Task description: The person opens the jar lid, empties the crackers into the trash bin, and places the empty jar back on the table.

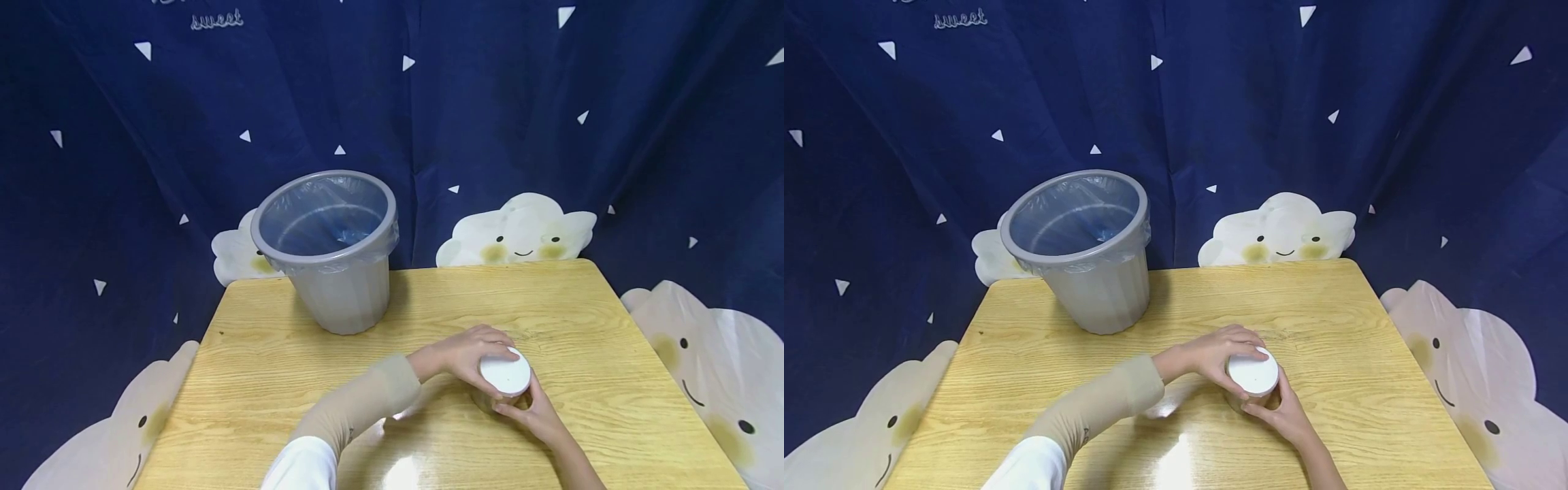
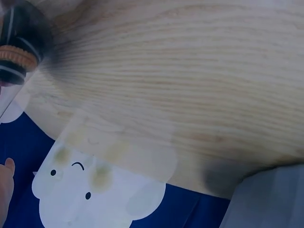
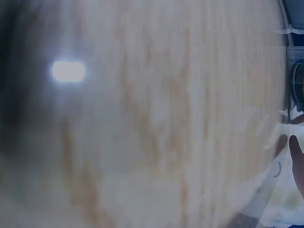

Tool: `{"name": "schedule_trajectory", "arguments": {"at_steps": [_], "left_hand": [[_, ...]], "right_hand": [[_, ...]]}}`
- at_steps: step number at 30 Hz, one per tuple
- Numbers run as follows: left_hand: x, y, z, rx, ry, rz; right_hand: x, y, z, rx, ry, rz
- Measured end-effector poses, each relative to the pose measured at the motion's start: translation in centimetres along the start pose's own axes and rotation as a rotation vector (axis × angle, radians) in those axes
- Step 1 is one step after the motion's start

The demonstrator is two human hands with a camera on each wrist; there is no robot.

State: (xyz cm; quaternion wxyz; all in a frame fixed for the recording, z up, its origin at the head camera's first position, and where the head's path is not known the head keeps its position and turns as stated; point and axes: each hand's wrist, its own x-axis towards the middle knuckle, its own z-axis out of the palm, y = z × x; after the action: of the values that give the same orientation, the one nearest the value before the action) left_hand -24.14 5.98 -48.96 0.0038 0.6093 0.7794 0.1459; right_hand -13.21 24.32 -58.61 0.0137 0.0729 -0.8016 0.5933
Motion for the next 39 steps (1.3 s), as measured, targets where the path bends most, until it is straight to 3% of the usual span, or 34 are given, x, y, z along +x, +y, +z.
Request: {"name": "schedule_trajectory", "arguments": {"at_steps": [8, 19, 32, 39], "left_hand": [[-0.1, 0.2, 1.0, -0.05, 0.1, -0.032], [-0.4, 1.1, 1.7, -0.046, 0.196, -0.127], [-0.5, 1.4, 2.8, 0.033, 0.328, -0.142], [-0.5, 1.6, 3.4, 0.108, 0.368, -0.177]], "right_hand": [[0.1, 0.1, 0.0, -0.011, -0.01, 0.006], [0.2, 0.5, -0.1, 0.016, -0.028, -0.003], [0.1, 0.5, -0.1, 0.026, -0.038, -0.012], [0.1, 0.4, -0.1, 0.006, -0.016, 0.012]]}}
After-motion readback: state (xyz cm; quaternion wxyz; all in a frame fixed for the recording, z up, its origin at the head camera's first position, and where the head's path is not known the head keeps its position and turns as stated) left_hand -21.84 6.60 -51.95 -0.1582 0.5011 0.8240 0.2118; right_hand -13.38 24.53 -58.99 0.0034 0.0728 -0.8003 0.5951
